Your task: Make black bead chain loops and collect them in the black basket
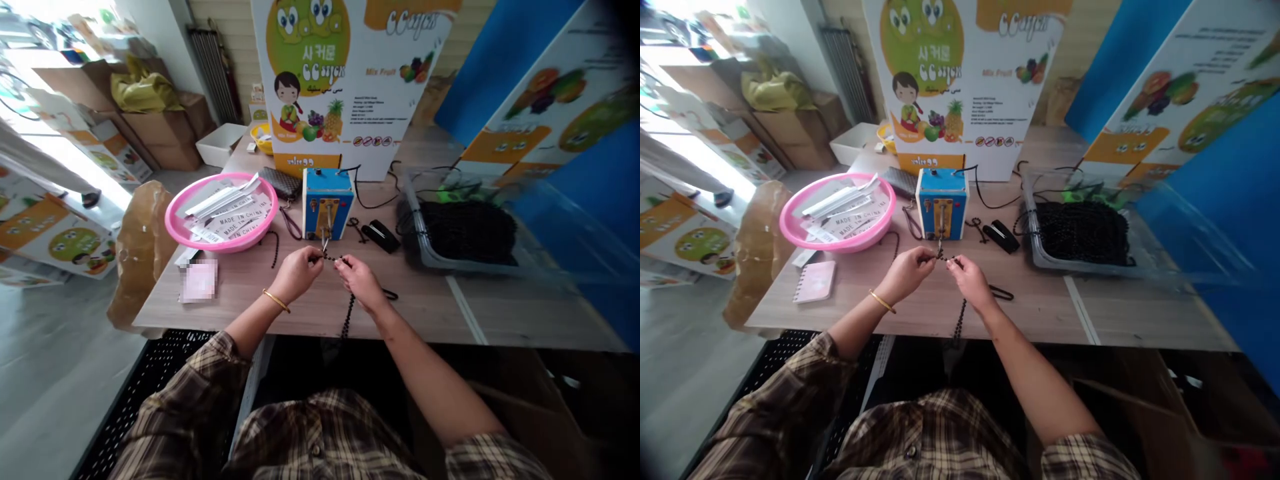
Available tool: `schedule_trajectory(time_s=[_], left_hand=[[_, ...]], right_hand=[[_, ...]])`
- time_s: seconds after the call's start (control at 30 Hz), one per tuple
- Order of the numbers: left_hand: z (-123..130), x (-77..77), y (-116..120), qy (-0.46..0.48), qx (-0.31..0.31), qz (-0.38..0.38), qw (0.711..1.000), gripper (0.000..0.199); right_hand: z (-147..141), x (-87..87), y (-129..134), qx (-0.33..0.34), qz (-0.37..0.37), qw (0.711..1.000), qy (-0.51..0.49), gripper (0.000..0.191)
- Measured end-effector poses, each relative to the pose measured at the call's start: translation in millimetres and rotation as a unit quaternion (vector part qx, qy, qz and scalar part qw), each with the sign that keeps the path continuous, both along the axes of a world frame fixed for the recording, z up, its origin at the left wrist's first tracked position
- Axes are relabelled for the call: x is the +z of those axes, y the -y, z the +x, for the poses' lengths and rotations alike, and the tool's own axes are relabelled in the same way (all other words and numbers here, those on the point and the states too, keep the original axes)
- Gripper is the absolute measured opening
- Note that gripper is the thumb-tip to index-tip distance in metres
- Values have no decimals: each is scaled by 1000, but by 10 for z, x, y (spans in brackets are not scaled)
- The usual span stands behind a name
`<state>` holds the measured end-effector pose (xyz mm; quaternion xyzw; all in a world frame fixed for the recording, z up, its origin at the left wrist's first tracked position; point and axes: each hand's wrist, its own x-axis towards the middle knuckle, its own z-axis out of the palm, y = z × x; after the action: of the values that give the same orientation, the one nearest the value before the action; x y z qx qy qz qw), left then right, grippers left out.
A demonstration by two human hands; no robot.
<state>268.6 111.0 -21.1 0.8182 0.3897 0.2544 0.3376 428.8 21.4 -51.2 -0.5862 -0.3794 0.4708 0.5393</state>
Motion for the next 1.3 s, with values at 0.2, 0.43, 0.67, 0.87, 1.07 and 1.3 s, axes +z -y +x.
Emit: schedule_trajectory(time_s=[0.2,0.43,0.67,0.87,1.07,1.3], left_hand=[[121,-93,-32,0,50,-3,999,14],[144,-174,-102,19,65,-21,997,13],[197,-216,-110,12,76,-45,996,15],[221,-210,-132,14,93,-44,995,16],[27,-2,-135,36,89,-72,993,20],[-574,224,324,77,45,-88,992,37]], right_hand=[[62,-123,-257,-16,17,999,31,47],[69,-157,-330,-15,6,1000,-1,49],[79,-109,-377,-25,-26,999,-10,43],[40,-22,-375,-32,-38,999,1,32],[448,857,-139,-43,10,999,18,28],[1387,2837,336,-216,236,897,303,22]])
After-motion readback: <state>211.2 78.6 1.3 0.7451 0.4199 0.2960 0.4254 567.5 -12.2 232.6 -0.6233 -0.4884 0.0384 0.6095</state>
